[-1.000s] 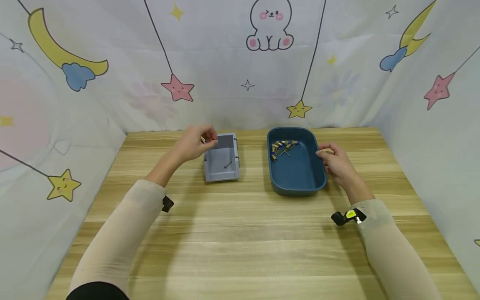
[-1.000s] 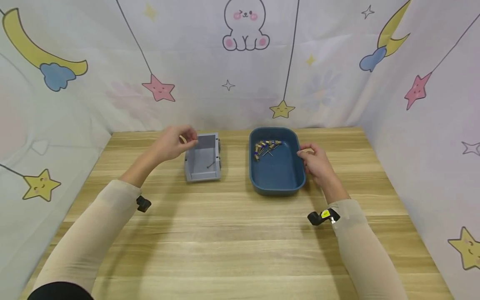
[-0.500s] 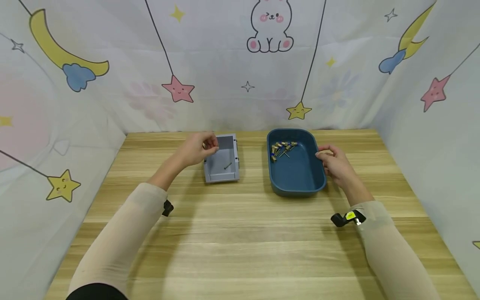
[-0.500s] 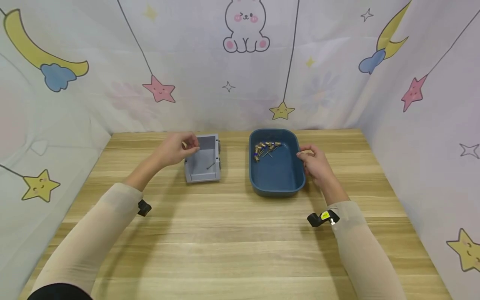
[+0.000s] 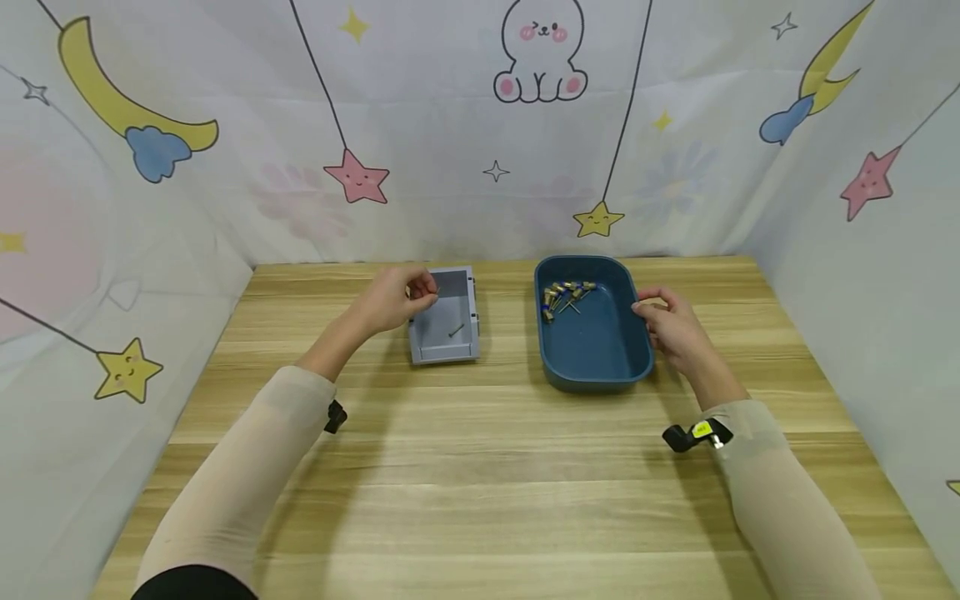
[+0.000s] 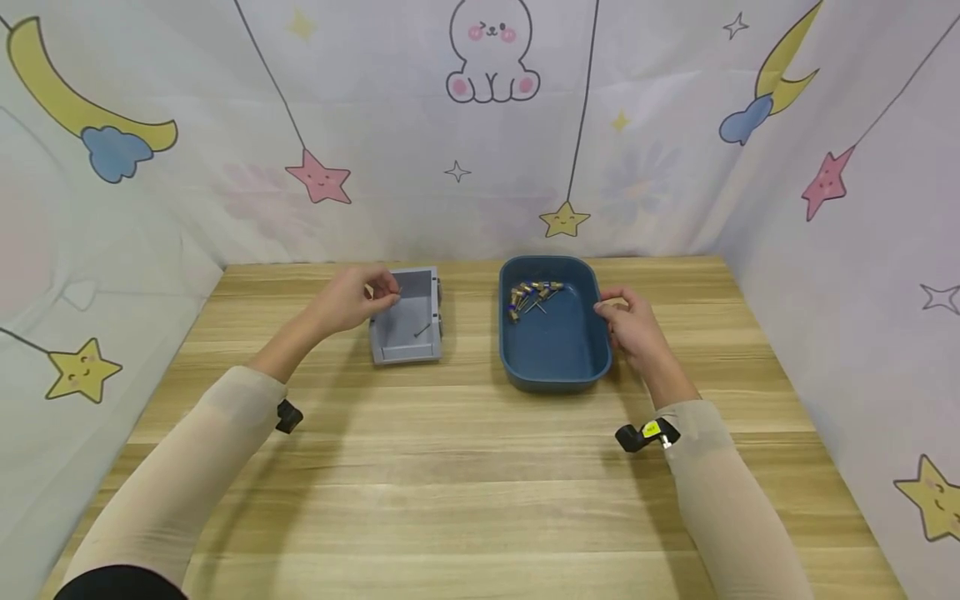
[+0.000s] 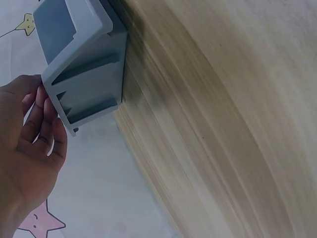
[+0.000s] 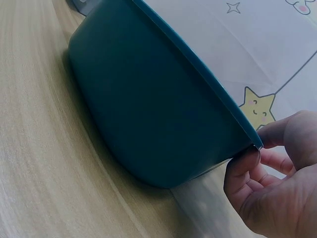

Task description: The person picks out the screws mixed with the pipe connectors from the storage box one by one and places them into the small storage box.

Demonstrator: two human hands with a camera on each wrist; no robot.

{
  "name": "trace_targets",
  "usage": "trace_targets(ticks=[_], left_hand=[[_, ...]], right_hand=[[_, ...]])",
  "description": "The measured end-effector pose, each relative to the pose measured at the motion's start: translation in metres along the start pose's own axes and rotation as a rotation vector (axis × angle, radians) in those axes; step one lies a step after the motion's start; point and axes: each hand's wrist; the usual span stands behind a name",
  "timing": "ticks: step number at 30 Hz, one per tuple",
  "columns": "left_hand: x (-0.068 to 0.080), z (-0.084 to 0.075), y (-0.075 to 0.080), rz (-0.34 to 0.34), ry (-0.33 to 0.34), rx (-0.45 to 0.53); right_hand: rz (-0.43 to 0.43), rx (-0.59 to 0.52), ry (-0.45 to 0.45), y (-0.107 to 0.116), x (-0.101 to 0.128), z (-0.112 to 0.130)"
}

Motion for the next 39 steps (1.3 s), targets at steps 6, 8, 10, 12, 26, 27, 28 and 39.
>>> trace_targets(ticks=[6, 8, 10, 12, 26, 27, 28, 39], left_hand=[[0.0, -0.002, 0.001, 0.005, 0.005, 0.001], [0.0, -0.003, 0.0, 0.005, 0.004, 0.002], [0.0, -0.003, 0.0, 0.007, 0.004, 0.002], [0.0, -0.002, 0.0, 0.007, 0.007, -0.001], [-0.001, -0.006, 0.003, 0.014, 0.02, -0.008], [-0.001, -0.007, 0.003, 0.015, 0.023, -0.01], [-0.001, -0.007, 0.004, 0.015, 0.024, -0.011], [-0.001, -0.016, 0.004, 0.004, 0.034, -0.013]], right_hand=[[-0.001, 0.0, 0.0, 0.0, -0.001, 0.0], [-0.001, -0.001, -0.002, 0.0, -0.001, 0.0], [-0.001, -0.002, -0.004, -0.001, -0.001, 0.0], [-0.002, -0.004, -0.005, -0.001, -0.001, 0.001], [0.0, 0.011, 0.0, -0.001, 0.001, 0.001], [0.002, 0.01, -0.003, -0.001, 0.001, 0.001], [0.0, 0.011, -0.004, 0.0, 0.0, 0.001], [0.011, 0.01, -0.007, 0.001, -0.001, 0.0]])
Point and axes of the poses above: each hand's wrist, its own x-axis away from the middle knuckle, its own y-axis out of the back of the hand, z = x × y, and after that the axes turned 1 degree about z, right-handed
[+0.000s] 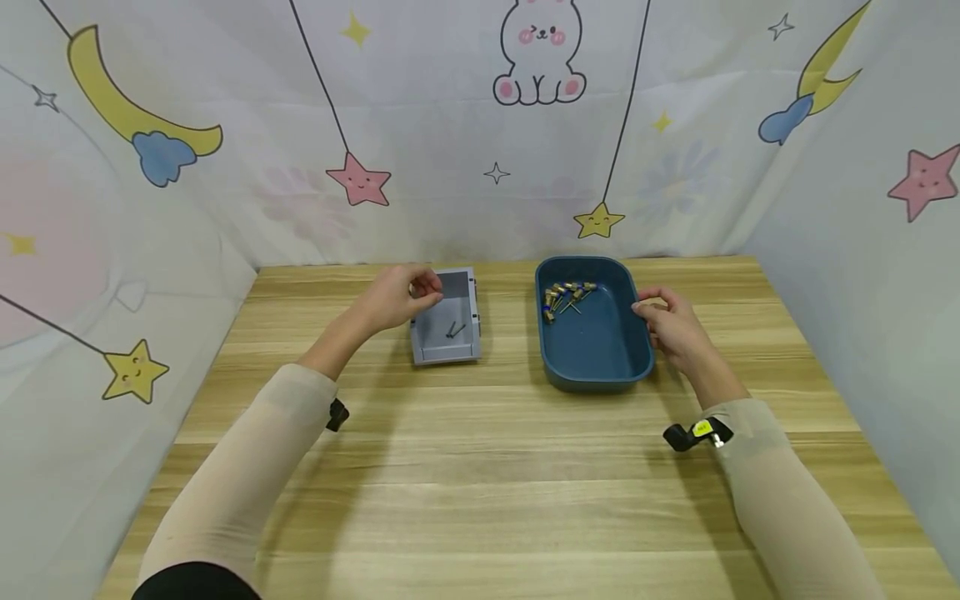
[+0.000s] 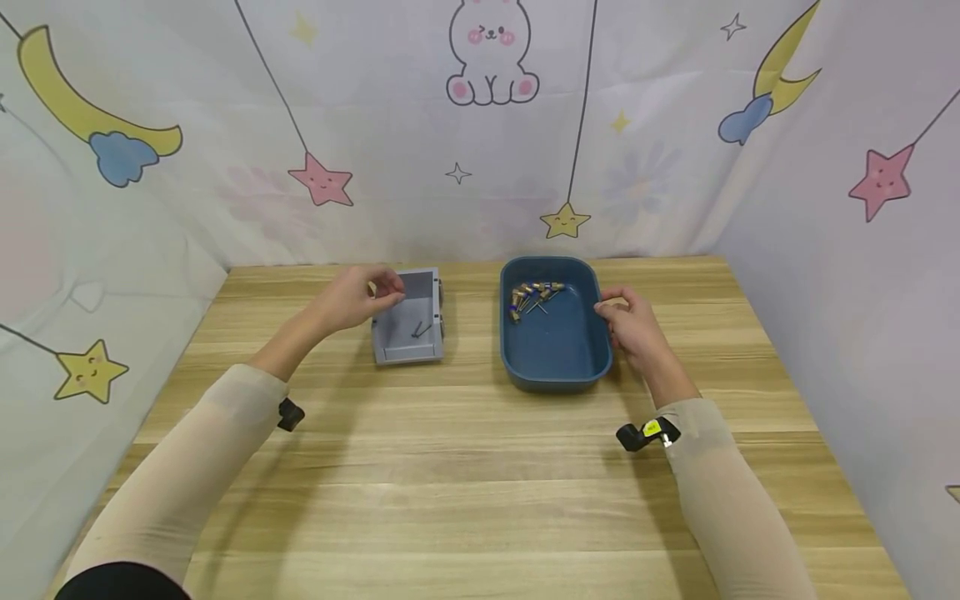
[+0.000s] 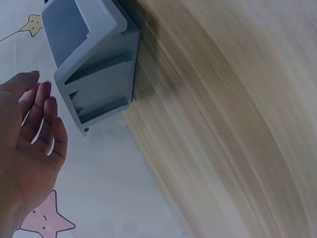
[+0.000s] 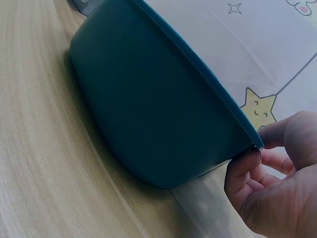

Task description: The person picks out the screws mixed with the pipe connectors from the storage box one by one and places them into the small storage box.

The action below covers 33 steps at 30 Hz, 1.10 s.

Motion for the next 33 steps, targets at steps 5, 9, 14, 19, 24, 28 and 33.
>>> trace_targets(ticks=[5, 9, 14, 19, 24, 28, 33], left_hand=[[-0.0009, 0.0, -0.0009, 0.0, -0.002, 0.003], [-0.0002, -0.0022, -0.0007, 0.002, -0.008, 0.012], [-0.0002, -0.0031, -0.0006, 0.003, -0.014, 0.009], [-0.0014, -0.0017, -0.0027, 0.004, -0.012, 0.004], [-0.003, -0.0033, -0.0052, 0.008, -0.024, 0.013], [-0.0033, -0.0054, -0.0057, 0.01, -0.028, 0.015], [-0.0051, -0.0065, -0.006, 0.013, -0.027, 0.007]], right_hand=[[-0.006, 0.001, 0.009, -0.0003, 0.0004, 0.0001], [-0.007, 0.003, 0.009, -0.0006, 0.0019, 0.0], [-0.011, 0.017, 0.013, -0.0025, 0.0035, 0.0006], [-0.023, 0.039, 0.024, -0.0037, 0.002, -0.0008], [-0.029, 0.021, 0.029, -0.0027, 0.0002, -0.0036], [-0.027, 0.005, 0.021, -0.0015, 0.0001, -0.0043], [-0.022, 0.01, 0.016, -0.0009, 0.0004, -0.0016]])
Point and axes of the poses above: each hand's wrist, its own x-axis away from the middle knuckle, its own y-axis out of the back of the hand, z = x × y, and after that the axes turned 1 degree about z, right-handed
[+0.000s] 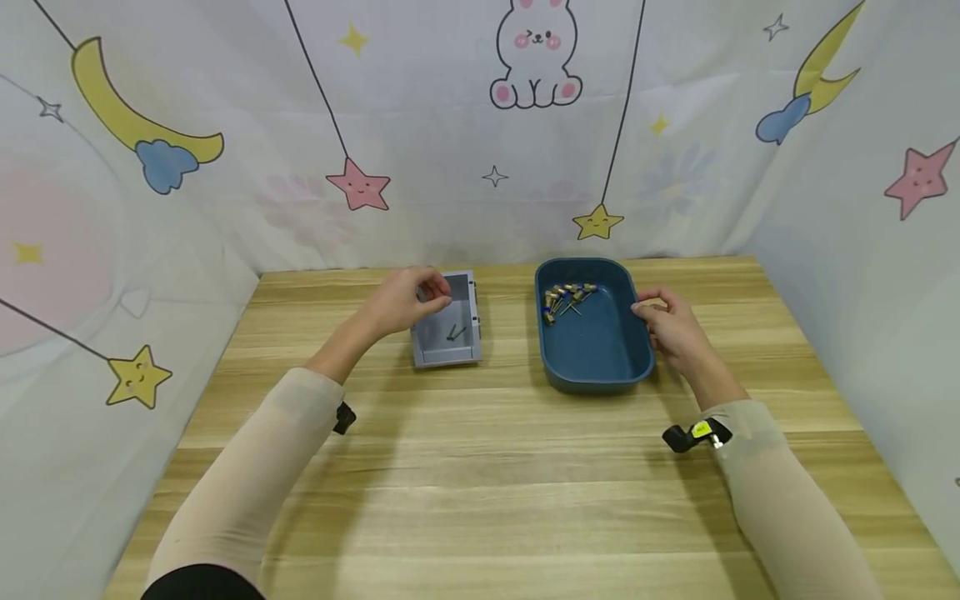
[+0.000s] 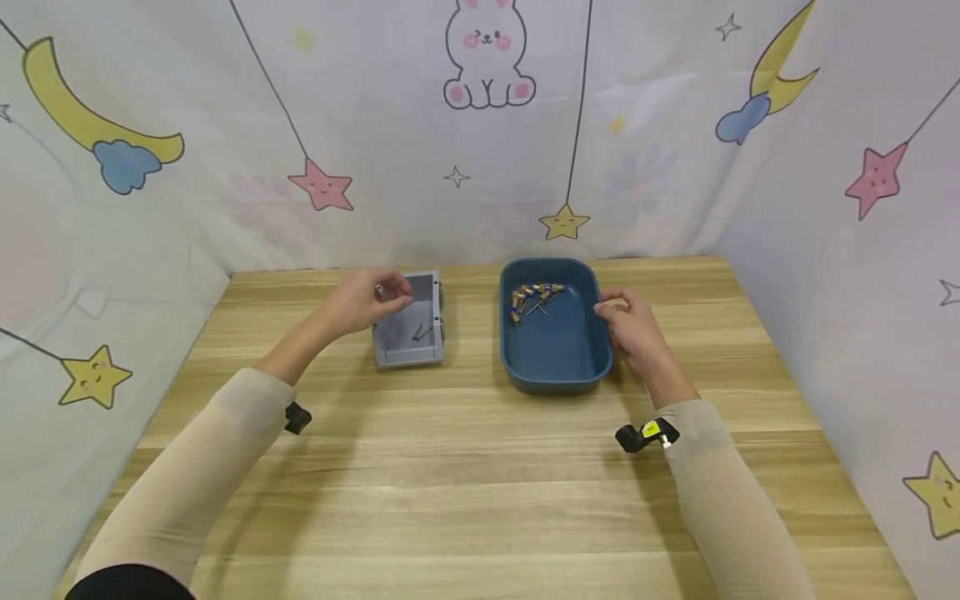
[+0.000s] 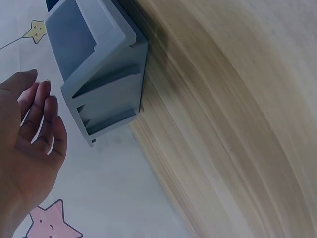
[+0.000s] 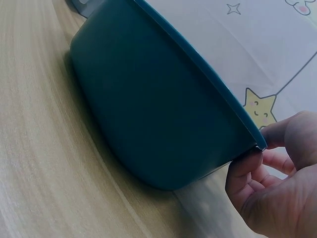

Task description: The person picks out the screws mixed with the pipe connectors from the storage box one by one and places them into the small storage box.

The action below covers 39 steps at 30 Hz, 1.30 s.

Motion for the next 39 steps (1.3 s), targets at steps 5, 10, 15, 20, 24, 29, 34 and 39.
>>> trace_targets(ticks=[5, 10, 15, 20, 24, 29, 34, 39], left_hand=[[-0.002, -0.007, -0.001, 0.017, -0.018, 0.011], [-0.005, -0.016, -0.001, 0.024, -0.048, -0.009], [-0.008, -0.023, -0.003, 0.026, -0.062, -0.015], [-0.009, -0.028, -0.006, 0.024, -0.071, -0.009], [-0.011, -0.033, -0.007, 0.024, -0.081, -0.006], [-0.016, -0.041, -0.008, 0.039, -0.099, -0.006], [-0.02, -0.046, -0.011, 0.042, -0.116, -0.015], [-0.023, -0.049, -0.013, 0.031, -0.147, -0.019]], right_hand=[[0.001, 0.002, 0.001, 0.0, 0.001, 0.002], [0.006, -0.016, 0.007, 0.0, 0.001, 0.0], [-0.002, -0.018, 0.016, 0.001, 0.001, -0.002], [-0.001, -0.013, 0.022, 0.0, 0.0, -0.003], [-0.006, 0.006, 0.03, 0.0, 0.0, -0.003], [-0.013, 0.029, 0.031, -0.001, 0.001, -0.003], [-0.008, 0.021, 0.021, 0.0, 0.003, -0.001], [-0.009, 0.018, 0.018, -0.002, 0.005, 0.004]])
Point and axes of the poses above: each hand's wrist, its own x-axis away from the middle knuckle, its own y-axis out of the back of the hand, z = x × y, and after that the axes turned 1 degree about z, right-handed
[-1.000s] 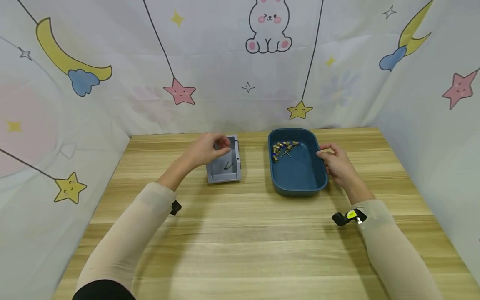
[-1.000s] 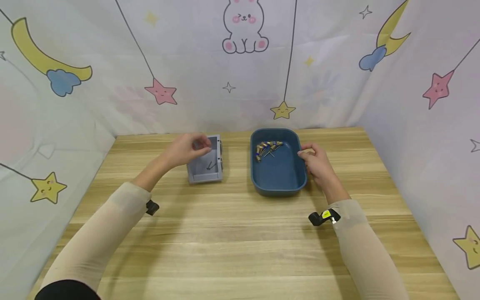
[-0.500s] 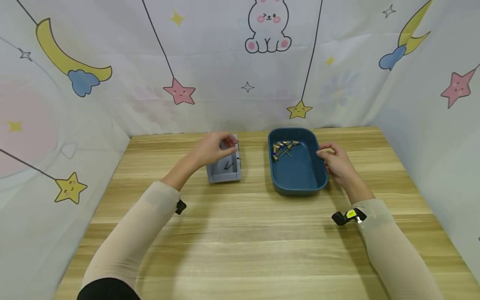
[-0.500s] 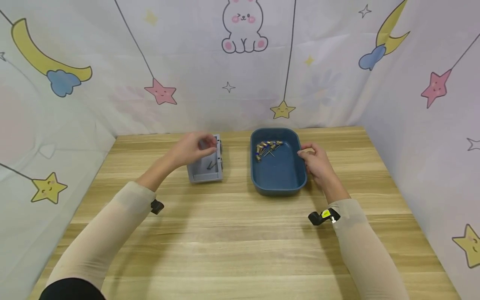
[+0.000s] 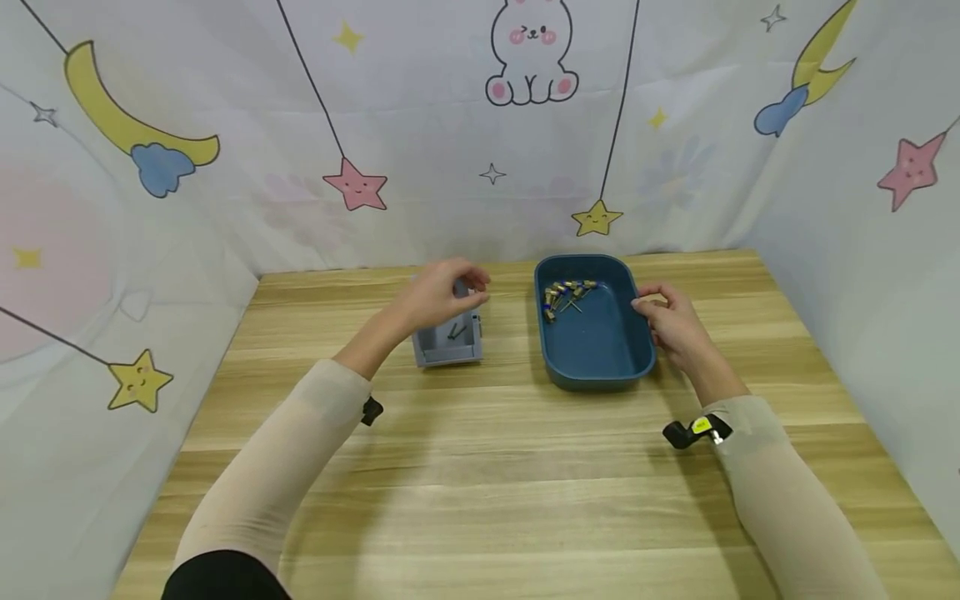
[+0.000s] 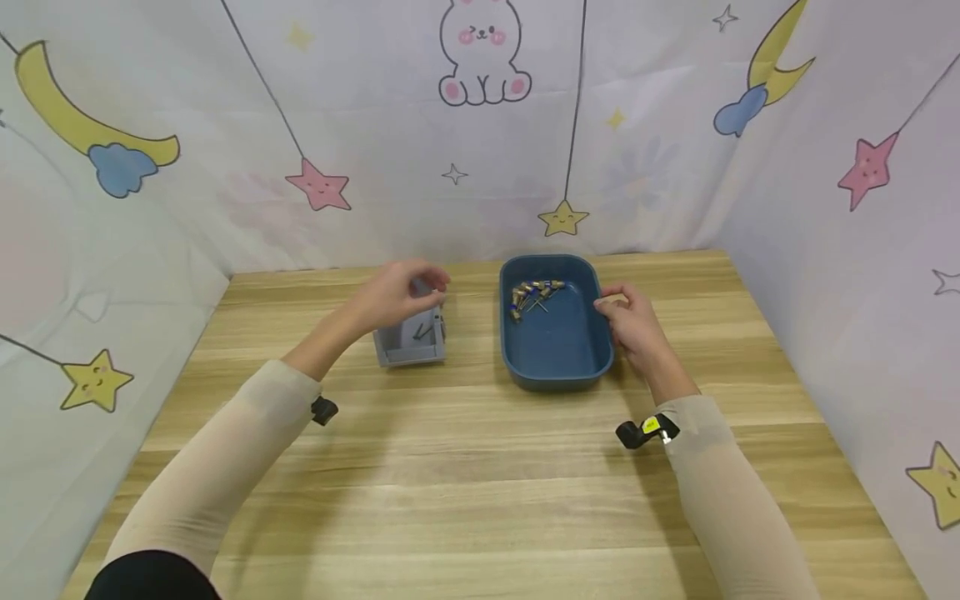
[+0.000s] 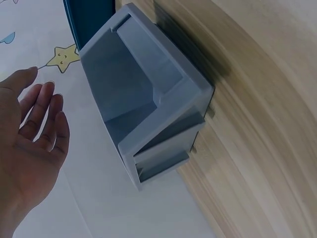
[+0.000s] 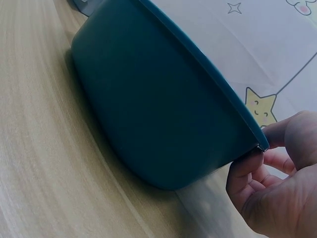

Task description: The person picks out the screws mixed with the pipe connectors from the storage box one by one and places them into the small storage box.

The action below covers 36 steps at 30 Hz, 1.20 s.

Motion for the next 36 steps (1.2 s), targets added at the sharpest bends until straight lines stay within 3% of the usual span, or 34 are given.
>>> trace_targets(ticks=[11, 36], left_hand=[[-0.007, -0.003, 0.001, 0.025, -0.026, 0.008], [-0.028, -0.022, -0.013, 0.057, -0.028, 0.031]], right_hand=[[-0.025, 0.052, 0.037, -0.002, -0.001, -0.004], [-0.018, 0.038, 0.02, -0.001, -0.002, -0.004]])
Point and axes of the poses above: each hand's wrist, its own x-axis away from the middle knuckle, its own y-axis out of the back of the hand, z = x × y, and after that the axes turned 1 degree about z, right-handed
